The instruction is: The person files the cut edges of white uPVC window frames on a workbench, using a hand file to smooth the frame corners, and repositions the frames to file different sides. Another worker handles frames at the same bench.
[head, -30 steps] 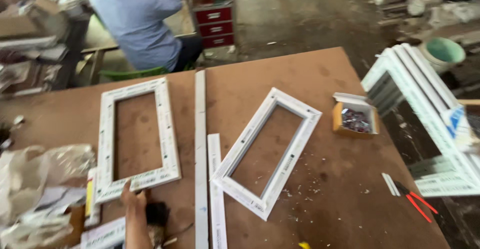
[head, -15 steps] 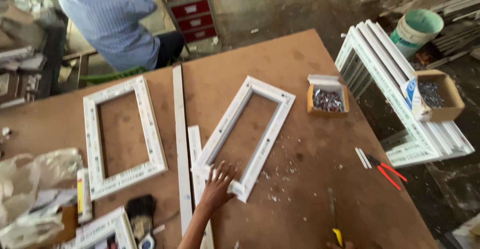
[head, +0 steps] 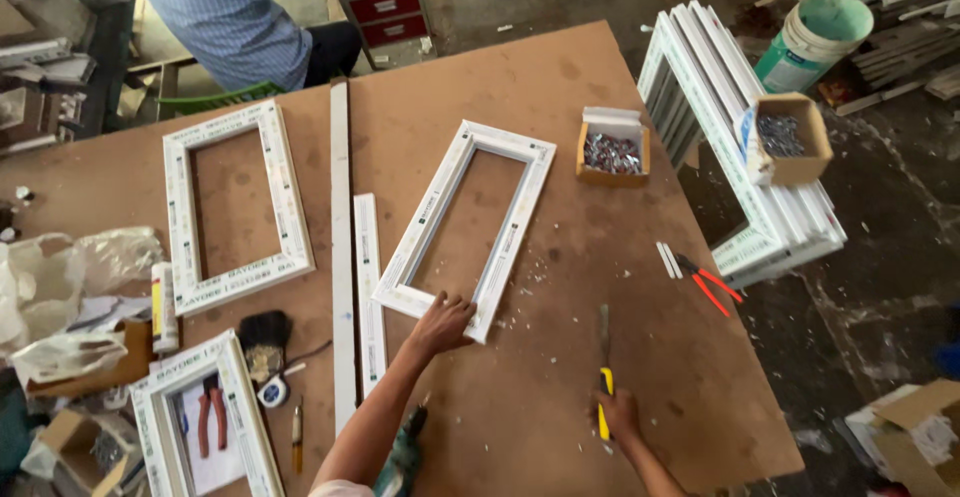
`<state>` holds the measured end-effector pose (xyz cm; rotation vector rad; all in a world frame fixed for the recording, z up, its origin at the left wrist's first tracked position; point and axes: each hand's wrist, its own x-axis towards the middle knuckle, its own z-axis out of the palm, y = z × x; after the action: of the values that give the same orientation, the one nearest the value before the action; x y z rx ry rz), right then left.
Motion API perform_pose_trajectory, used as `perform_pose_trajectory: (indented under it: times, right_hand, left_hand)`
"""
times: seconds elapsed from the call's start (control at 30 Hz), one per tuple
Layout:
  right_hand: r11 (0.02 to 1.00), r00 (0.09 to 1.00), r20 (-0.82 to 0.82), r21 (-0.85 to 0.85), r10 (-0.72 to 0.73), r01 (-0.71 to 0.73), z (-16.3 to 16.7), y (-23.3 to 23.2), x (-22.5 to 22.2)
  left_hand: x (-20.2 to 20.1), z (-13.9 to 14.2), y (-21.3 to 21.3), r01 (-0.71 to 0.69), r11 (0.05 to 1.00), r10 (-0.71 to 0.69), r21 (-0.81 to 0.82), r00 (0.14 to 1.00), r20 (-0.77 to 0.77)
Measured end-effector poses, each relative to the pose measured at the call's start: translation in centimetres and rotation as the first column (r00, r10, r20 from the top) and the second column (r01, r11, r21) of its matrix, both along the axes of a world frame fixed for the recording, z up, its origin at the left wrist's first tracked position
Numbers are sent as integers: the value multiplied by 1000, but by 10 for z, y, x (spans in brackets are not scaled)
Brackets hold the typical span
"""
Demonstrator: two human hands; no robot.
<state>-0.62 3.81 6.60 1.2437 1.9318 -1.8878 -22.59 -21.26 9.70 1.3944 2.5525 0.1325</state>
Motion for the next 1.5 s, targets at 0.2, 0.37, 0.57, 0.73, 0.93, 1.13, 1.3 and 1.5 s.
perform_pose_trajectory:
  times: [0.2,0.37,0.57,0.73,0.93,1.13,1.3,1.5]
  right_hand:
    - [993,999,9,-107,-52,53,30,-3,4]
    - [996,993,-119,-86,-14,4,38,-1,8]
    - [981,990,18,131,140,-141,37,19,23]
    - [974,983,73,-167,167,-153,35,79,65]
    - [879,871,126,-29,475,-475,33,171,118]
    - [833,827,106,-104,553,-544,31,205,130]
    - [869,856,187,-228,482,-440,28,195,125]
    - [865,852,165,-178,497,-470,29,190,125]
  left_hand:
    - [67,7,36,-124,982,120,142,992,34]
    - [129,-10,74,-225,937,218,269,974,57]
    - [197,-26,120,-352,886,357,301,933,39]
    - [232,-26,154,-453,848,451,276,890,76]
    - [249,-14,181,-528,815,540,239,841,19]
    - [259,-9,180,-534,798,553,279,833,13]
    - [263,-10,169,-536,799,552,272,833,20]
    - [259,-8,165,-549,796,547,253,833,86]
